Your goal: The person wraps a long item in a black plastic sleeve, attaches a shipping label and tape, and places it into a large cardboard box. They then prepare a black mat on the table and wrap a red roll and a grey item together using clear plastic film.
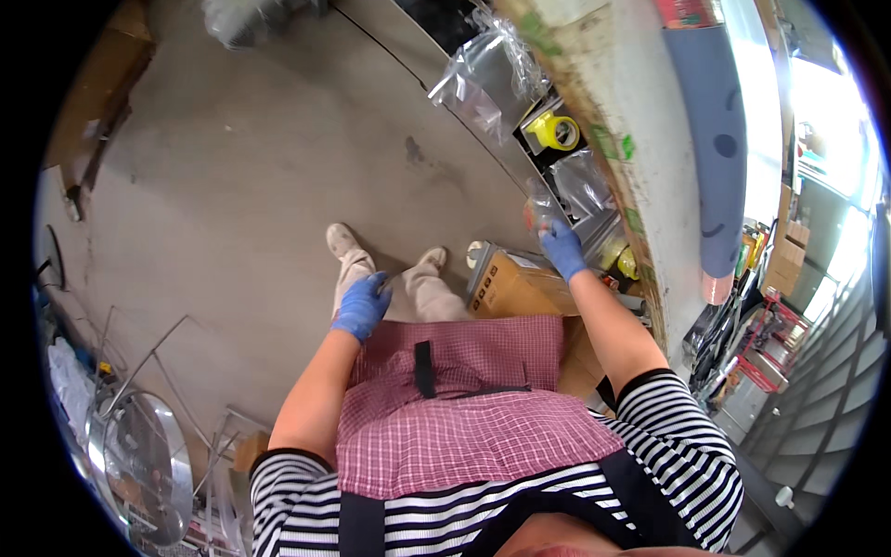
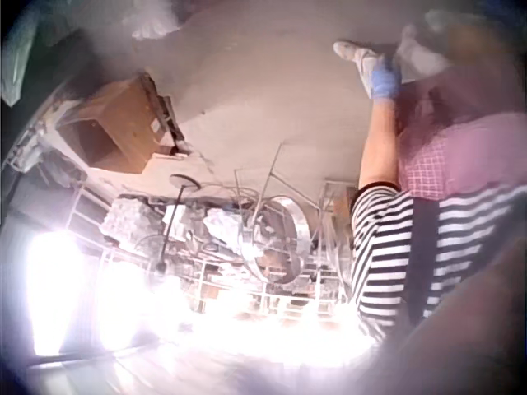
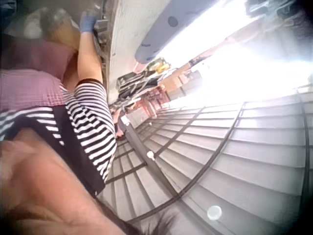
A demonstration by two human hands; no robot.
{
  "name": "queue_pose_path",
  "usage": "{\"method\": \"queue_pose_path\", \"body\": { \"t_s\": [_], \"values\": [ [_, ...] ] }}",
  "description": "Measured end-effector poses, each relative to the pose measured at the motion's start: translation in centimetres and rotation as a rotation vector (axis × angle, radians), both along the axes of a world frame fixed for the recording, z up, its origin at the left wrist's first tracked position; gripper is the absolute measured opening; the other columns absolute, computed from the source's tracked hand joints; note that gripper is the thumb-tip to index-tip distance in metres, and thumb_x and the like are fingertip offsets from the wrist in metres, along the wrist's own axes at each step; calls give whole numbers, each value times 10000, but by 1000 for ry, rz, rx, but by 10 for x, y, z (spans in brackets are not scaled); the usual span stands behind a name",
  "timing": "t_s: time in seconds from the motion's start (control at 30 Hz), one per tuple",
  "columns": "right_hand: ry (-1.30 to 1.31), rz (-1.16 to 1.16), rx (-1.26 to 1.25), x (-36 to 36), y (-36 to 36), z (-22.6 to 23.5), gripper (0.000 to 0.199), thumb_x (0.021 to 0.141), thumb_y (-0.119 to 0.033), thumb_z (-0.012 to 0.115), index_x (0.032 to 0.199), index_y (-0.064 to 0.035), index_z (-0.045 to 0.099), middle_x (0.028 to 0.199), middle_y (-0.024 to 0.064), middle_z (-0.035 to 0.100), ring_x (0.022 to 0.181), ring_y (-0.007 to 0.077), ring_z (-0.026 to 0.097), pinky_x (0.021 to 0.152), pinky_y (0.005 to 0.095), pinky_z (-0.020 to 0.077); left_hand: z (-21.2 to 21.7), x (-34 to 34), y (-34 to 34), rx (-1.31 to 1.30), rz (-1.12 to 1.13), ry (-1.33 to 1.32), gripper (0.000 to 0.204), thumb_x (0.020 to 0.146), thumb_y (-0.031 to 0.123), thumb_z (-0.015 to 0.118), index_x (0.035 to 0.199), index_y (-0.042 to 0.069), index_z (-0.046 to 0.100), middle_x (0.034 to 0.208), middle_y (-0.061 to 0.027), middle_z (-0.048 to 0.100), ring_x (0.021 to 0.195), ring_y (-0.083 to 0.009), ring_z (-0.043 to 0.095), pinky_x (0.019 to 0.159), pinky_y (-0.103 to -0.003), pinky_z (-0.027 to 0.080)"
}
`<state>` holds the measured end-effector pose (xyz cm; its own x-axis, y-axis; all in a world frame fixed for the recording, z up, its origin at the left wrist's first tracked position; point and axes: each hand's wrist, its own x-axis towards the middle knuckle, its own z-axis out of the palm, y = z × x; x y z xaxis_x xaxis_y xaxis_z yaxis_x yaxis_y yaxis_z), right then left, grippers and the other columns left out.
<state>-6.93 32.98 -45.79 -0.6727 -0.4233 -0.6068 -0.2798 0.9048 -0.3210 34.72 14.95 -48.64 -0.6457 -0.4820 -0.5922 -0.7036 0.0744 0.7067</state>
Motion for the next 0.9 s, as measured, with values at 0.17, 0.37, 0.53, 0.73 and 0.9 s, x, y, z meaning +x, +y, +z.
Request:
{"method": "queue_pose_path", "body": {
  "t_s": [0.17,0.37,0.53,0.73,0.9],
  "values": [
    [48,27,64,-62,-30,-97,343,860,-214,657,1167,-61,658,1047,166,720,986,318,687,900,385,524,-85,-3,61,103,125,-69,331,927,233,625,1215,72,646,1058,-192,695,1027,-384,638,913,-456,509],
    [300,158,166,-107,-40,-173,403,859,-197,612,1241,-69,640,1163,212,688,1098,363,653,977,409,498,-160,-22,122,157,94,29,316,942,238,607,1204,66,648,1079,-193,688,1023,-385,635,909,-455,503],
    [496,181,21,-124,-34,-210,395,872,-187,609,1246,-62,632,1215,226,651,1153,378,602,1025,433,462,-194,-6,148,253,102,-100,324,937,251,609,1191,56,656,1067,-210,692,1008,-389,650,902,-454,510],
    [667,189,-114,-130,-79,-252,480,849,-285,719,1272,-86,609,1293,164,593,1221,374,511,1060,450,419,-192,-23,140,286,28,-132,345,928,251,619,1210,54,651,1048,-208,701,997,-382,659,899,-450,513],
    [742,151,12,-145,-95,-254,501,797,-357,782,1194,-88,639,1258,157,599,1185,373,523,1009,450,443,-195,-25,137,285,-8,-185,362,931,262,621,1222,48,644,1072,-203,697,1014,-375,655,908,-451,512]
  ]
}}
